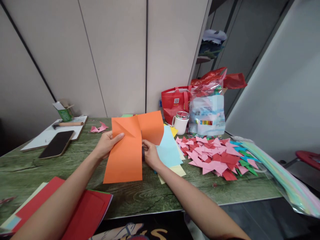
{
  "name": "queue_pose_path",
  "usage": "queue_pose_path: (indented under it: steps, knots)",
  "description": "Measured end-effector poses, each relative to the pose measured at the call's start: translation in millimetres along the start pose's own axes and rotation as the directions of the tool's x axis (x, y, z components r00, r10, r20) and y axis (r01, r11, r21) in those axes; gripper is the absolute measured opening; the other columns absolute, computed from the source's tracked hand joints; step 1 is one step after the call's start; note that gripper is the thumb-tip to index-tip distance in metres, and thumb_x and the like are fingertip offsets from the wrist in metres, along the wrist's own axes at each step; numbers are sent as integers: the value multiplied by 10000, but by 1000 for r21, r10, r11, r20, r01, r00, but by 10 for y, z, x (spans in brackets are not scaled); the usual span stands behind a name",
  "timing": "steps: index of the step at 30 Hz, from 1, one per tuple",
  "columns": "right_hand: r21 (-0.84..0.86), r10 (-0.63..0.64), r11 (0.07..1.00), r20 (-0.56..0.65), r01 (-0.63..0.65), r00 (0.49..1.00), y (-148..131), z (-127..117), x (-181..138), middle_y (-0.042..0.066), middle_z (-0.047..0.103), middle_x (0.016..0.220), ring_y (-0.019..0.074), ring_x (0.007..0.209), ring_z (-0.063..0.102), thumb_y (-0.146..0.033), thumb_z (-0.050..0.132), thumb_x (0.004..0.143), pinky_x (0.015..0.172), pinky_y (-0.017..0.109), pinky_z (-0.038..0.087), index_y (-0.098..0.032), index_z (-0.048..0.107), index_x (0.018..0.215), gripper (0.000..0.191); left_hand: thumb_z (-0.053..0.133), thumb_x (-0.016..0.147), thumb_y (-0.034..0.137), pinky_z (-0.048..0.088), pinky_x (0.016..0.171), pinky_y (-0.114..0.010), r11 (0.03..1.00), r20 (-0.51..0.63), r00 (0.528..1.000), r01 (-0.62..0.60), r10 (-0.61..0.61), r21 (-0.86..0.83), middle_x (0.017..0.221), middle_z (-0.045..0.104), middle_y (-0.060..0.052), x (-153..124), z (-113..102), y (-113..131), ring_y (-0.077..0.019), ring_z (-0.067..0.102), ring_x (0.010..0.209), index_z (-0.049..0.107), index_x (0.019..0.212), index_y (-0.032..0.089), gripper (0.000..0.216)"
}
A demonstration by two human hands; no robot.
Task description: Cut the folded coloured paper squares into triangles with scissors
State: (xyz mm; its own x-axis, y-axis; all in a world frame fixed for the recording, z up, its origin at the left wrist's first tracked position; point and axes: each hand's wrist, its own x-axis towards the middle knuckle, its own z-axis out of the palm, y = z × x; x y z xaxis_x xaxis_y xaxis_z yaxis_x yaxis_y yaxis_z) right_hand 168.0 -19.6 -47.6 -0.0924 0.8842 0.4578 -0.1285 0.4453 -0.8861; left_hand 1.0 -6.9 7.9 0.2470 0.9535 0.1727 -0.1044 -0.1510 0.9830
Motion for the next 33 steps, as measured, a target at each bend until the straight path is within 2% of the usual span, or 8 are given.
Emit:
queue_pose_path:
  steps: [5, 16, 33]
  knots:
    - [3, -23, 1000, -23, 23, 999, -9, -20, 25, 56, 636, 944, 187, 854, 589, -232, 622, 638, 759, 301, 465, -174, 587, 916, 286, 638, 644, 366, 506, 575, -292, 1000, 39, 999, 8, -9, 4, 786, 682, -48, -13, 5, 12, -177, 635, 634, 593, 792, 161, 257]
    - [0, -45, 999, 27, 45, 999, 15, -26, 32, 49, 645, 886, 200, 839, 589, -238, 608, 648, 747, 322, 469, -182, 587, 901, 260, 636, 642, 362, 503, 563, -285, 997, 29, 1000, 0, -2, 77, 840, 677, -57, -20, 0, 31, -183, 632, 656, 569, 835, 162, 286]
    - [25, -32, 999, 41, 31, 999, 40, -30, 21, 35, 653, 842, 196, 818, 593, -212, 609, 634, 724, 301, 468, -173, 590, 834, 204, 624, 669, 319, 505, 567, -273, 999, 38, 999, -16, 14, 37, 866, 663, -50, -27, -2, 39, -165, 627, 649, 551, 851, 171, 246]
